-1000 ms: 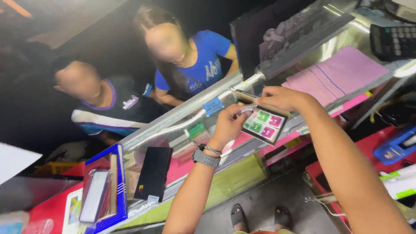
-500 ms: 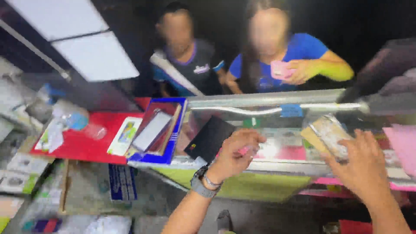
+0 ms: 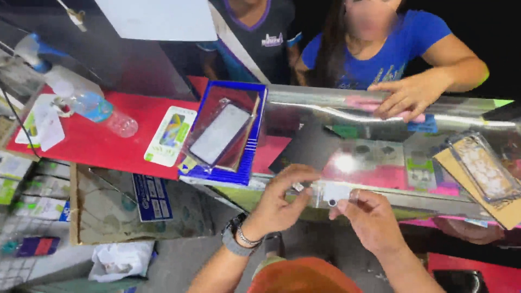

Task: Applying individual protective glass covers to the camera lenses of a pink smartphone at a service counter.

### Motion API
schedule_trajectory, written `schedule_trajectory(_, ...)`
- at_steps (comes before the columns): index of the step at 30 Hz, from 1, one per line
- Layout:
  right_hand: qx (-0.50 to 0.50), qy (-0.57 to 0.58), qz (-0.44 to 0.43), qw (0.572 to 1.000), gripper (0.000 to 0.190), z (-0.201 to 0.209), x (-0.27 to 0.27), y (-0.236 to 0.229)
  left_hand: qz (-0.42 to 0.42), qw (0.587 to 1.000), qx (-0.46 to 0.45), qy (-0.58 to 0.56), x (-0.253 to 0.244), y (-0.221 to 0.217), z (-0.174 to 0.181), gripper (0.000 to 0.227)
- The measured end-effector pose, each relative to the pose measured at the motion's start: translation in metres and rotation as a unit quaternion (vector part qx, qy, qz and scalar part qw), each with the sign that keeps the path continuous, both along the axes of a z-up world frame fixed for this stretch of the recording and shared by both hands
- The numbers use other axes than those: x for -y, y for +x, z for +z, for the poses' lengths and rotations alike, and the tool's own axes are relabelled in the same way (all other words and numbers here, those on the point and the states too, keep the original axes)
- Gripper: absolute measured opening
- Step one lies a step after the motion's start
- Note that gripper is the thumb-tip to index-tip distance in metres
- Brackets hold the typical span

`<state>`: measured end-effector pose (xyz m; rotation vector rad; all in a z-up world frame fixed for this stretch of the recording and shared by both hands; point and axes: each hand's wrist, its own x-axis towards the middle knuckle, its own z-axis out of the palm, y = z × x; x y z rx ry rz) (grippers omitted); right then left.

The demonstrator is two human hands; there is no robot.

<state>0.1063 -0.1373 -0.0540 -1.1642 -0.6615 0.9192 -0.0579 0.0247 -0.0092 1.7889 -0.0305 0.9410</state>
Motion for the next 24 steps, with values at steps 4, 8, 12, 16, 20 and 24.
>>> schedule_trajectory(4,0.004,-0.031,-0.04,0.999,0.016,-0.01,-0.025,-0.019,-0.079,0.974,-0.031,-0.211,-0.02,-0.018,-0.016,0.036)
schedule_trajectory(8,0.025,-0.064,-0.054,0.996,0.016,-0.013,-0.042,-0.038,-0.041,0.961,-0.094,-0.256,-0.027,-0.022,-0.031,0.04)
schedule_trajectory(12,0.035,-0.077,-0.034,0.996,0.017,-0.016,-0.047,-0.041,-0.086,0.936,-0.069,-0.335,-0.031,-0.024,-0.041,0.043)
schedule_trajectory(16,0.03,-0.074,0.005,0.997,0.017,-0.022,-0.047,-0.03,-0.105,0.917,-0.028,-0.383,-0.024,-0.018,-0.053,0.045)
schedule_trajectory(20,0.031,-0.081,0.029,0.996,0.018,-0.028,-0.038,-0.02,-0.094,0.908,-0.022,-0.407,-0.005,-0.01,-0.063,0.044)
schedule_trajectory(24,0.053,-0.126,0.051,0.989,0.024,-0.046,-0.02,-0.008,-0.048,0.913,-0.063,-0.401,0.013,-0.009,-0.066,0.047)
